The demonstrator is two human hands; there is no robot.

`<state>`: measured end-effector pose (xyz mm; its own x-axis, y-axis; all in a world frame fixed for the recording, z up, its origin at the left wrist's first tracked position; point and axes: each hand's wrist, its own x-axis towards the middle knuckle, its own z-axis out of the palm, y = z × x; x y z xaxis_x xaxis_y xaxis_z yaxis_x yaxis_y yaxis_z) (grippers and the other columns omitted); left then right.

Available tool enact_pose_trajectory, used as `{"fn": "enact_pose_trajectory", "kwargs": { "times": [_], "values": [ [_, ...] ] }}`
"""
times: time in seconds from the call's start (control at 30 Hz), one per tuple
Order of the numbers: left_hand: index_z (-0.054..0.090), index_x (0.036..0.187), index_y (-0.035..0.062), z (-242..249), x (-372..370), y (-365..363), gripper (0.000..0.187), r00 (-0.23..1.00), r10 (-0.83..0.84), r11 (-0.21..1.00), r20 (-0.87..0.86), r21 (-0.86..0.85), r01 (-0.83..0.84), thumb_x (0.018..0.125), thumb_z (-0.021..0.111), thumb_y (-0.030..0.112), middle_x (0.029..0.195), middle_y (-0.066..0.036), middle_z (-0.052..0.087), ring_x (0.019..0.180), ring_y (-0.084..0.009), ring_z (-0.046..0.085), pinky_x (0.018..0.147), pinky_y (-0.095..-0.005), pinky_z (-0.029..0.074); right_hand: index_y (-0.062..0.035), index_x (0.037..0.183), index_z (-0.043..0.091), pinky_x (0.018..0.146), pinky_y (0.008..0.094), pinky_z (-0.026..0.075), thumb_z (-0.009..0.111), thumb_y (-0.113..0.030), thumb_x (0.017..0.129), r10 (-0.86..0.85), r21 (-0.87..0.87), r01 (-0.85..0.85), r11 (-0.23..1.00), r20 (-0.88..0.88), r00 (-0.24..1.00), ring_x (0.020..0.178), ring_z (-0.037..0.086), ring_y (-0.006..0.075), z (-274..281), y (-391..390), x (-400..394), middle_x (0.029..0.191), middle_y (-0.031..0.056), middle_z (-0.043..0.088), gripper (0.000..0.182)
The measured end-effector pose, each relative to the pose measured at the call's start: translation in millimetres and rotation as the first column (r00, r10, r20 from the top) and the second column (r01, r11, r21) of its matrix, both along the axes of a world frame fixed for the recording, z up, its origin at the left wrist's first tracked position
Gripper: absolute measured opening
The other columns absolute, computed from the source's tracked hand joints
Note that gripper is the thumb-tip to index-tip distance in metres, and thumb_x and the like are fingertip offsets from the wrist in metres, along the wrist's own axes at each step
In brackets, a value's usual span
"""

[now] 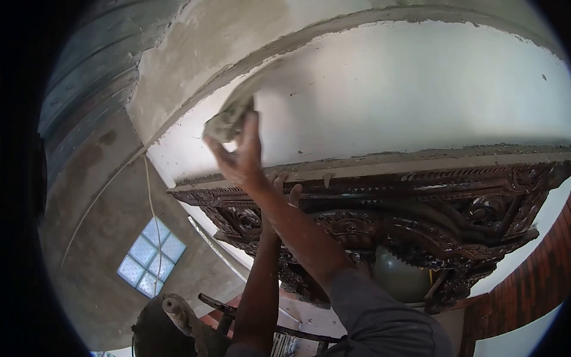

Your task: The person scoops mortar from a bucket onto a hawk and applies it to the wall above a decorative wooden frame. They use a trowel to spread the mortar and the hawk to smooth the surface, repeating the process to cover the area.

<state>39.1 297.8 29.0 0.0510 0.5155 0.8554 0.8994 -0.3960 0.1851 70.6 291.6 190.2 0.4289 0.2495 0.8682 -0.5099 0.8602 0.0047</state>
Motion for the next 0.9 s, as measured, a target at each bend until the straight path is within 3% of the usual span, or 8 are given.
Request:
{"fn": "enact_pose_trajectory", "kwargs": {
  "times": [0.07, 0.1, 0.27, 0.37, 0.6, 0.7, 0.8, 0.9],
  "values": [
    [0.058, 0.122, 0.0064, 2, -2, -2, 0.047, 1.0, -0.025, 1.0, 0.0, -0.013, 0.025, 0.09, 0.062, 0.041, 0.127, -0.018, 0.053, 0.126, -0.0365, 0.044, 0.107, -0.0497, 0.031, -0.0051, 0.12, 0.034, 0.085, 0.0309, 0.048, 0.073, -0.004, 0.08, 0.109, -0.046, -0.114, 0.992, -0.099, 0.989, 0.101, 0.052, 0.0154, -4, -4, 28, 0.111, 0.0087, 0.049, 0.055],
    [0.058, 0.121, 0.0067, 12, -1, -9, 0.045, 0.999, -0.036, 0.999, -0.021, -0.003, 0.035, 0.09, 0.062, 0.039, 0.127, -0.018, 0.053, 0.125, -0.0368, 0.045, 0.107, -0.0503, 0.032, -0.0051, 0.122, 0.034, 0.092, 0.0335, 0.049, 0.074, -0.005, 0.08, -0.048, -0.144, 0.037, 0.989, -0.075, 0.996, 0.103, 0.054, 0.0183, 3, -22, 61, 0.11, 0.0091, 0.05, 0.058],
    [0.06, 0.116, 0.0046, 17, 11, -12, 0.038, 0.999, 0.012, 0.997, -0.035, 0.081, -0.009, 0.089, 0.065, 0.03, 0.123, -0.018, 0.054, 0.121, -0.0378, 0.046, 0.104, -0.0518, 0.034, -0.004, 0.122, 0.037, 0.092, 0.0331, 0.051, 0.075, -0.007, 0.081, 0.183, -0.029, -0.19, 0.981, -0.16, 0.97, 0.107, 0.055, 0.0199, 25, -9, 142, 0.114, 0.0086, 0.051, 0.056],
    [0.06, 0.115, 0.004, 15, 13, -9, 0.037, 0.999, 0.016, 0.994, -0.037, 0.109, -0.012, 0.088, 0.066, 0.028, 0.121, -0.017, 0.055, 0.12, -0.0381, 0.047, 0.104, -0.0514, 0.035, -0.0048, 0.124, 0.039, 0.09, 0.0344, 0.052, 0.076, -0.006, 0.081, 0.311, -0.003, -0.317, 0.949, -0.173, 0.934, 0.108, 0.056, 0.0216, 34, 1, 142, 0.118, 0.0087, 0.051, 0.057],
    [0.06, 0.115, 0.0045, 13, 8, -3, 0.036, 0.998, 0.002, 0.99, -0.059, 0.141, 0.007, 0.087, 0.067, 0.027, 0.12, -0.018, 0.054, 0.119, -0.0391, 0.047, 0.103, -0.0513, 0.037, -0.009, 0.124, 0.042, 0.092, 0.0378, 0.054, 0.08, -0.002, 0.075, 0.303, -0.02, -0.306, 0.952, -0.092, 0.949, 0.107, 0.057, 0.0242, 50, 16, 111, 0.118, 0.0095, 0.052, 0.063],
    [0.059, 0.116, 0.0046, -1, -4, 9, 0.038, 0.992, -0.032, 0.988, -0.12, 0.146, 0.049, 0.085, 0.067, 0.026, 0.122, -0.019, 0.054, 0.121, -0.0398, 0.046, 0.103, -0.0519, 0.036, -0.009, 0.121, 0.039, 0.093, 0.0395, 0.054, 0.077, 0.008, 0.073, 0.473, 0.056, -0.473, 0.879, 0.007, 0.881, 0.115, 0.048, 0.0202, 35, 0, 58, 0.118, 0.007, 0.041, 0.064],
    [0.058, 0.116, 0.0045, -20, -22, 26, 0.04, 0.984, -0.112, 0.988, -0.142, 0.088, 0.125, 0.085, 0.068, 0.027, 0.123, -0.02, 0.054, 0.123, -0.0407, 0.045, 0.104, -0.0525, 0.036, -0.0096, 0.12, 0.038, 0.092, 0.0402, 0.054, 0.077, 0.003, 0.075, 0.407, 0.033, -0.408, 0.912, 0.033, 0.913, 0.11, 0.05, 0.0181, 12, -31, 34, 0.114, 0.0061, 0.042, 0.061],
    [0.058, 0.116, 0.0041, 4, -8, -1, 0.04, 0.991, -0.13, 0.992, -0.041, 0.0, 0.13, 0.086, 0.068, 0.028, 0.123, -0.02, 0.054, 0.123, -0.0413, 0.045, 0.104, -0.0519, 0.037, -0.0058, 0.135, 0.032, 0.092, 0.0392, 0.057, 0.074, 0.012, 0.074, 0.179, -0.043, -0.179, 0.983, -0.004, 0.984, 0.106, 0.06, 0.026, -18, -18, 50, 0.115, 0.012, 0.053, 0.076]
  ]
}}
